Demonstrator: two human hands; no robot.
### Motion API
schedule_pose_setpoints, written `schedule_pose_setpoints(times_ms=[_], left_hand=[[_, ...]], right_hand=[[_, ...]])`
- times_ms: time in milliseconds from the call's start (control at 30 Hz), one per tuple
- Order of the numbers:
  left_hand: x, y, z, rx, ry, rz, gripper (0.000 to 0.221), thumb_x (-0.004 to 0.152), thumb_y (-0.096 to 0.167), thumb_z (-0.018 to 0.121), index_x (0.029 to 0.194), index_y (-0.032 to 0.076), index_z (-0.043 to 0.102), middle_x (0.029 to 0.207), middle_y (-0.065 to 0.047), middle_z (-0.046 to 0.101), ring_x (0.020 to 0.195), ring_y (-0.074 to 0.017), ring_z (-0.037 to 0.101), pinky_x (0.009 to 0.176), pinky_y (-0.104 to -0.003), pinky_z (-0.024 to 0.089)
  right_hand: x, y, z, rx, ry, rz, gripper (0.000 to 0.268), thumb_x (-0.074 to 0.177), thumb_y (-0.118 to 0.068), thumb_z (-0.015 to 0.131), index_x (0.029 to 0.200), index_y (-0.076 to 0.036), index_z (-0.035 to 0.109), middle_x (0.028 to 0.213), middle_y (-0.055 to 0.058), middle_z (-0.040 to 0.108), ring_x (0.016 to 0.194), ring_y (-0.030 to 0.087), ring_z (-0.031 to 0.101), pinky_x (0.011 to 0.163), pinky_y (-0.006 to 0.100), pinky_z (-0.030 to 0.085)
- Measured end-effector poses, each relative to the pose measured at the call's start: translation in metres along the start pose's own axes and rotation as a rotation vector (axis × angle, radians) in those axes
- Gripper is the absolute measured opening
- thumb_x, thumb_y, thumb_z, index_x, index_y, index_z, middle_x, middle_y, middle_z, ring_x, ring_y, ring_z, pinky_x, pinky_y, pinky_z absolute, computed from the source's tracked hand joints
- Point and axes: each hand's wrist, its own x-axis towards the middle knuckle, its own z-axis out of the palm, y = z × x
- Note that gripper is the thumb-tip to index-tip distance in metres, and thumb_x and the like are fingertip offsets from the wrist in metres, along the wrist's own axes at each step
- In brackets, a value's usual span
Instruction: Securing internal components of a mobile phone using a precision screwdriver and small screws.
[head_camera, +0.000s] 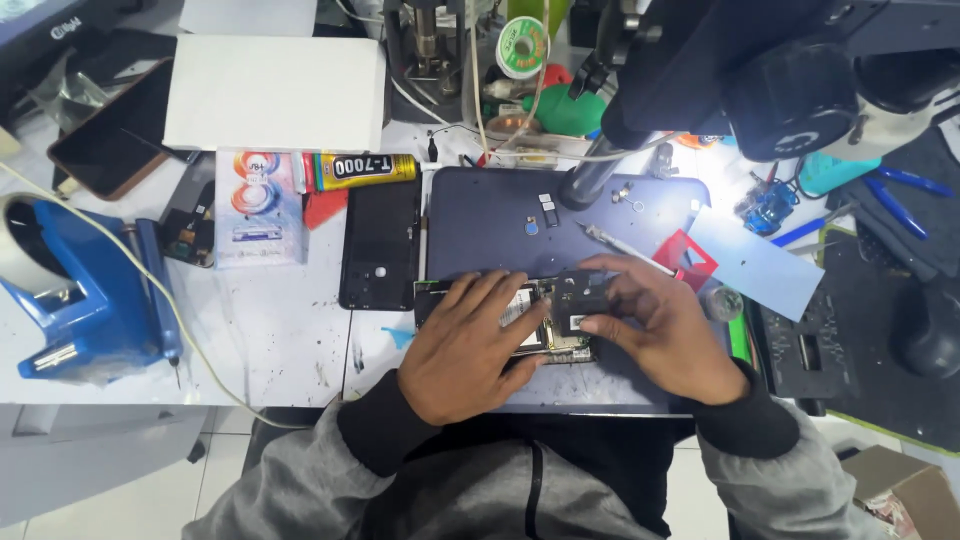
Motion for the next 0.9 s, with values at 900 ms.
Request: schedule_pose_setpoints(times_ms=[900], left_hand=[[0.000, 0.001, -0.005, -0.065, -0.059, -0.031, 0.050, 0.096, 0.034, 0.061, 0.138, 0.006, 0.060, 0.132, -0.031, 0.056, 0.133, -0.0495, 0.053, 0.112, -0.061, 0.035]], right_hand=[[0.000, 0.001, 0.010, -0.158, -0.074, -0.056, 0.059, 0.076, -0.001, 0.083, 0.132, -0.002, 0.062, 0.072, 0.017, 0.070, 0.062, 0.027, 0.068, 0.063, 0.040, 0.057]])
